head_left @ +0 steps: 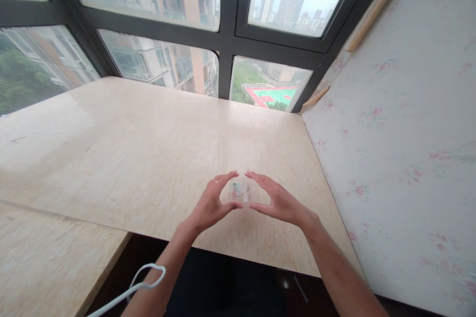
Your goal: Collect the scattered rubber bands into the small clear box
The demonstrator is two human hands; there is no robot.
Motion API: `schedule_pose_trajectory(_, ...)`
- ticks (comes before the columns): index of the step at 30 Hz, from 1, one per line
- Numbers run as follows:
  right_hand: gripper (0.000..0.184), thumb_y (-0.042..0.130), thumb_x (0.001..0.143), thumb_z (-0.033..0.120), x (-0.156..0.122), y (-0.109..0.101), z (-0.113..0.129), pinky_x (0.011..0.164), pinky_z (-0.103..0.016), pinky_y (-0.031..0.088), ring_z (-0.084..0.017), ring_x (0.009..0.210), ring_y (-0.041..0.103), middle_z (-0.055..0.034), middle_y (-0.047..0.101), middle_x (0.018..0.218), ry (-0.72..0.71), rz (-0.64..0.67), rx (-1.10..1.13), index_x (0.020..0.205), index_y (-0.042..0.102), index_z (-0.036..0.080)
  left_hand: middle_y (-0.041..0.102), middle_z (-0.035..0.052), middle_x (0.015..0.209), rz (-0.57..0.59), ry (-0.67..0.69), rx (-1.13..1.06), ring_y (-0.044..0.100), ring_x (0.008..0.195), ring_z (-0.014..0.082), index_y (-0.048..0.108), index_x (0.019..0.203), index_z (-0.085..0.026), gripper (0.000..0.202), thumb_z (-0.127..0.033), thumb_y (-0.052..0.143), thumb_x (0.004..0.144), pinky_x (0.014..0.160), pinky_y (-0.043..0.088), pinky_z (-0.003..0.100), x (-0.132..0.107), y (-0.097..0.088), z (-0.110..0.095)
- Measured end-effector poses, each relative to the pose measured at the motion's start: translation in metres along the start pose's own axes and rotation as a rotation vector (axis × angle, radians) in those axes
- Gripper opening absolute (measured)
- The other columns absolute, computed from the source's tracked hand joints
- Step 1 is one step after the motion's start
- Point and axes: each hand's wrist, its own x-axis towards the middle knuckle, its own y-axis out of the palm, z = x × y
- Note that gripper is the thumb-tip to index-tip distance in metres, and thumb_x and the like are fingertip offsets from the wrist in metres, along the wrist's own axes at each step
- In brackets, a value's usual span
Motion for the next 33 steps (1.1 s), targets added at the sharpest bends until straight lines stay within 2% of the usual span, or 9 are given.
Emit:
schedule_pose_trajectory(4,0.079,0.069,0.081,0.034,0.0,0.015,-0.025,0.106,-0.051,0.038,-0.026,0.13,0.044,-0.0088,0.049,0.14,0.032,-0.073,0.019,0.148,0.028,0.028,0.054,0.0101,0.134,0.04,-0.034,0.0,0.046,0.127,0.0268,0.041,0.136,-0.027,0.073,-0.034,0.076,0.072,0.105,0.036,0.049,0.013,0.004,0.017)
schedule_pose_trajectory(9,0.079,0.072,0.079,0.034,0.002,0.028,-0.045,0.103,-0.051,0.04,-0.026,0.125,0.049,-0.0107,0.054,0.135,0.06,-0.074,0.057,0.147,0.031,0.026,0.054,0.0106,0.134,0.124,-0.07,0.036,0.044,0.128,0.0282,0.043,0.135,-0.025,0.072,-0.033,0.076,0.071,0.105,0.035,0.05,0.018,0.009,0.03)
schedule_pose_trajectory(18,0.08,0.073,0.078,0.035,-0.001,0.034,-0.048,0.104,-0.051,0.04,-0.026,0.125,0.05,-0.0109,0.054,0.136,0.099,-0.056,0.106,0.147,0.031,0.027,0.049,0.0122,0.139,0.13,-0.073,0.03,0.041,0.131,0.0279,0.043,0.136,-0.025,0.066,-0.041,0.07,0.078,0.105,0.036,0.048,0.009,0.013,0.037)
schedule_pose_trajectory(33,0.077,0.072,0.079,0.034,-0.003,0.038,-0.049,0.104,-0.05,0.04,-0.025,0.125,0.05,-0.0109,0.054,0.135,0.105,-0.064,0.107,0.146,0.034,0.027,0.052,0.0122,0.136,0.143,-0.038,0.042,0.045,0.127,0.0284,0.041,0.137,-0.024,0.068,-0.041,0.07,0.078,0.104,0.036,0.049,0.01,0.017,0.046)
